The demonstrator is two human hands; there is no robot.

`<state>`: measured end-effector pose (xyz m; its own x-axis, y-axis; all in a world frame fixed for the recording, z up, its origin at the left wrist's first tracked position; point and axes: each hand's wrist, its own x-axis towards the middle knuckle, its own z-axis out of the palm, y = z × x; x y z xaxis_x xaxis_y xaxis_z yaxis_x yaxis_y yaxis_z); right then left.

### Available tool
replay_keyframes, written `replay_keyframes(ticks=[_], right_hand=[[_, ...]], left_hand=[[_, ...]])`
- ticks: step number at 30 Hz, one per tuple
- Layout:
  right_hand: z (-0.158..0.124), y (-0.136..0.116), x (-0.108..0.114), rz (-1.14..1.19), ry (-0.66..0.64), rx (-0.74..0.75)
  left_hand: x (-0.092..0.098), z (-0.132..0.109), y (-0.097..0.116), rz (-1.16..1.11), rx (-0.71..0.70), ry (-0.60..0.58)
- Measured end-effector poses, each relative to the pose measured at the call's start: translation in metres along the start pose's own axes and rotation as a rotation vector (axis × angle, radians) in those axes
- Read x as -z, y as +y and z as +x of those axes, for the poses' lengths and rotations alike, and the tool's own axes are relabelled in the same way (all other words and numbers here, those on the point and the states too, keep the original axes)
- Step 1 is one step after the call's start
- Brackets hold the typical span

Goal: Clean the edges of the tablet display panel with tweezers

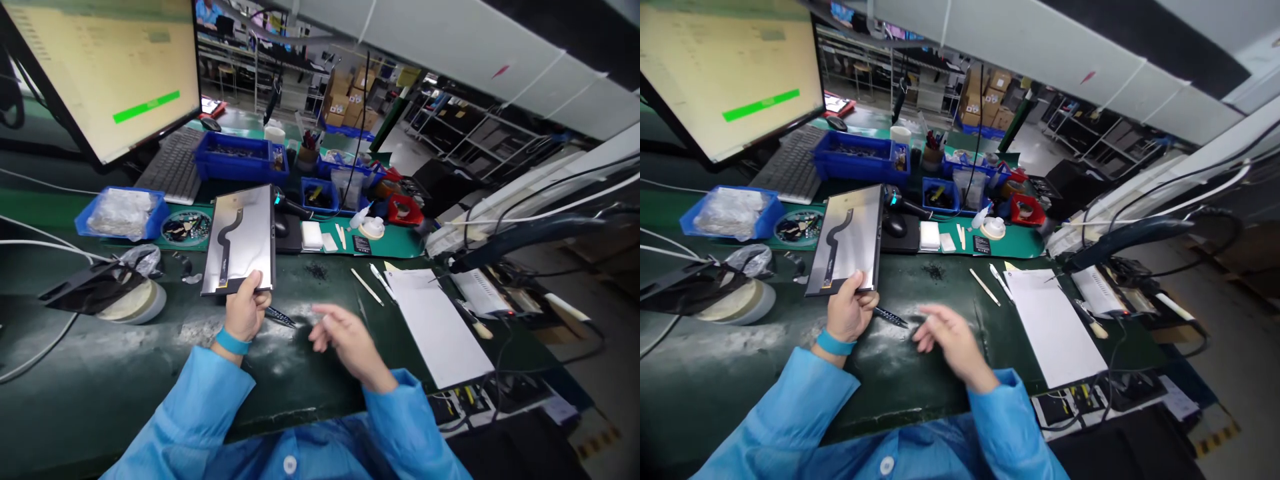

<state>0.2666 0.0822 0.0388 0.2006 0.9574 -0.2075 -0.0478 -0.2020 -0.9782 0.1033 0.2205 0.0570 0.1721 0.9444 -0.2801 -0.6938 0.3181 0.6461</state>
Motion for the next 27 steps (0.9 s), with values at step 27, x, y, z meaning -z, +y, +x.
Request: replay_keyframes(ticks=[27], right_hand=[[0.055, -0.028, -0.024, 0.109, 0.281, 0.362]], left_hand=[[0.032, -0.001, -0.029, 0.457, -0.272, -0.204]])
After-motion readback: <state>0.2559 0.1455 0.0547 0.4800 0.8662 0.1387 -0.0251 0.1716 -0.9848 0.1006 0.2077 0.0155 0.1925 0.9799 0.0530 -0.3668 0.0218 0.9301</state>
